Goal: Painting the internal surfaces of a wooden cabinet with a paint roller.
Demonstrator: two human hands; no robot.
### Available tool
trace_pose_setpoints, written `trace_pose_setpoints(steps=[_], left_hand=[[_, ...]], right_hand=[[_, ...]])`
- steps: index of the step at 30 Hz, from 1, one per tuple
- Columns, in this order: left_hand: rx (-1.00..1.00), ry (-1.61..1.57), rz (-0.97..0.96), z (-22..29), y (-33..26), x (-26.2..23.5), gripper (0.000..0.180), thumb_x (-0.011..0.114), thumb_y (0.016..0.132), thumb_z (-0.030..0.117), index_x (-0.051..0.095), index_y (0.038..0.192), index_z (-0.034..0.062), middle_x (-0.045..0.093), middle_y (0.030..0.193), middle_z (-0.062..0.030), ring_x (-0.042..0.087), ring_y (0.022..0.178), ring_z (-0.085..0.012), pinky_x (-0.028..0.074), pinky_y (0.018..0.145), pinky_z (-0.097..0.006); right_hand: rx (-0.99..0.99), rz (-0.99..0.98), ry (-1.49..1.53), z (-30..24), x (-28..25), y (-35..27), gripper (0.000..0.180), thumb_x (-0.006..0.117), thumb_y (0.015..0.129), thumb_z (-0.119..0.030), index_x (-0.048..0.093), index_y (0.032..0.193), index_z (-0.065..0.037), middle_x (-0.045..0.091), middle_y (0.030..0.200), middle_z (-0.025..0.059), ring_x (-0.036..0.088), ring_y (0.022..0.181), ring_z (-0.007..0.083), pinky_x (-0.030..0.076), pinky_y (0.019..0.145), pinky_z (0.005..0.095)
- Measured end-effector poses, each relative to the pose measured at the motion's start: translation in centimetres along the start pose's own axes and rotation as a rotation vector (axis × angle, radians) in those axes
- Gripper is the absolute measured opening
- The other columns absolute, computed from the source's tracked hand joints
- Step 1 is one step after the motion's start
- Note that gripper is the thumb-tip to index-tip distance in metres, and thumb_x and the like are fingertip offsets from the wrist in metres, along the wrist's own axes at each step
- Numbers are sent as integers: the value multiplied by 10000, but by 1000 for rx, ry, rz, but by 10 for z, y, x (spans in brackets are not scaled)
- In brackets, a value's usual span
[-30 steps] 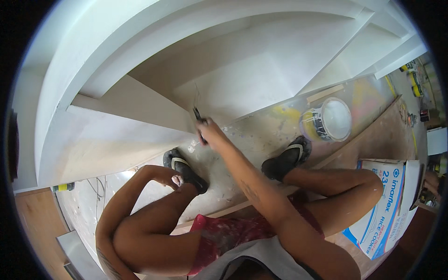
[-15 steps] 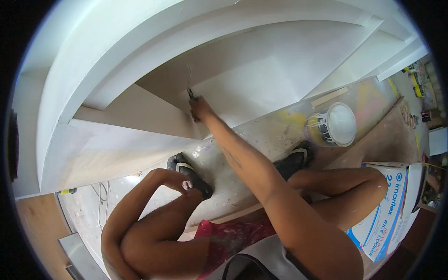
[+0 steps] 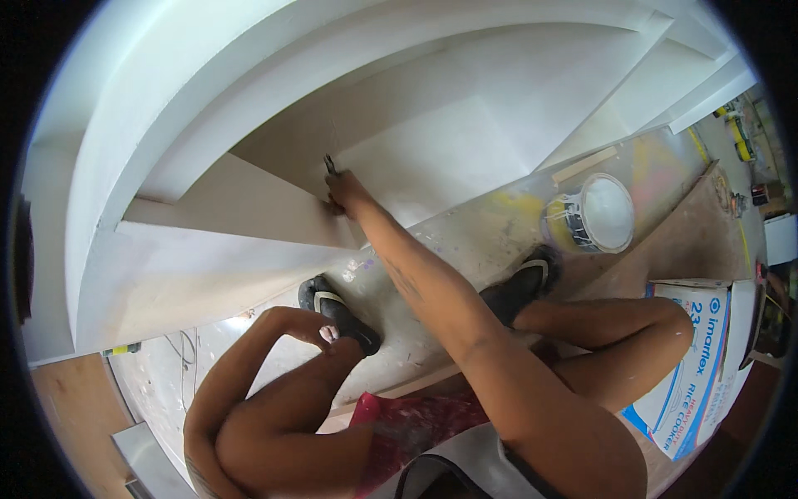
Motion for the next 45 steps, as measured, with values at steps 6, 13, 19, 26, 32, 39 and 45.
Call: trace_pose_setpoints(steps=[6, 13, 19, 26, 32, 39, 45], left_hand=[[1, -45, 27, 0, -3, 0, 751, 724, 781, 521, 547, 1309, 16, 598, 1299, -152, 589, 1168, -287, 511, 916, -364], [4, -86, 21, 0, -6, 6, 740, 739, 781, 498, 537, 1309, 20, 598, 1297, -139, 595, 1138, -282, 526, 874, -385], [-93, -171, -29, 3, -15, 4, 778, 731, 797, 496, 470, 1380, 52, 548, 1357, -145, 550, 1211, -284, 520, 933, -408], [11, -45, 25, -2, -4, 4, 725, 729, 788, 493, 540, 1314, 31, 597, 1302, -145, 574, 1189, -285, 483, 966, -386], [21, -51, 35, -4, -4, 5, 711, 710, 790, 506, 564, 1290, 23, 610, 1281, -156, 562, 1211, -302, 437, 1015, -386], [3, -67, 38, -3, -8, 8, 778, 700, 794, 571, 544, 1311, 11, 596, 1302, -163, 549, 1227, -305, 421, 1029, -391], [-16, -115, 40, -4, -13, 8, 786, 702, 793, 576, 542, 1312, 7, 593, 1308, -166, 550, 1228, -304, 423, 1023, -387]], right_hand=[[86, 32, 134, -24, -3, 64, 233, 521, 973, -258, 501, 853, -59, 492, 667, 51, 497, 531, 163, 405, 420, 313], [4, 110, -90, 73, -37, -69, 204, 588, 950, -259, 536, 976, -63, 494, 587, 25, 464, 432, 137, 353, 358, 290], [133, 116, 8, 109, -41, -152, 307, 603, 948, -281, 518, 1144, -61, 511, 615, 23, 461, 436, 109, 347, 363, 267], [76, 21, -77, 26, -18, -27, 240, 559, 963, -268, 516, 968, -32, 512, 641, 49, 466, 433, 163, 380, 392, 312], [67, -55, 110, -4, 8, 77, 248, 526, 976, -274, 501, 893, -42, 509, 656, 71, 491, 489, 165, 404, 409, 329], [-230, 77, -498, 26, -8, 37, 327, 501, 972, -314, 518, 997, 12, 535, 646, 98, 519, 480, 202, 428, 409, 357], [-50, 79, -418, 82, -42, -110, 371, 469, 985, -314, 488, 1135, 25, 545, 586, 74, 507, 419, 178, 401, 384, 346]])
Point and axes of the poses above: each hand's wrist, its own y-axis towards the middle knuckle, its own x-axis out of the palm, z = x × y, the point moved 2 cm from there along y, towards the middle knuckle
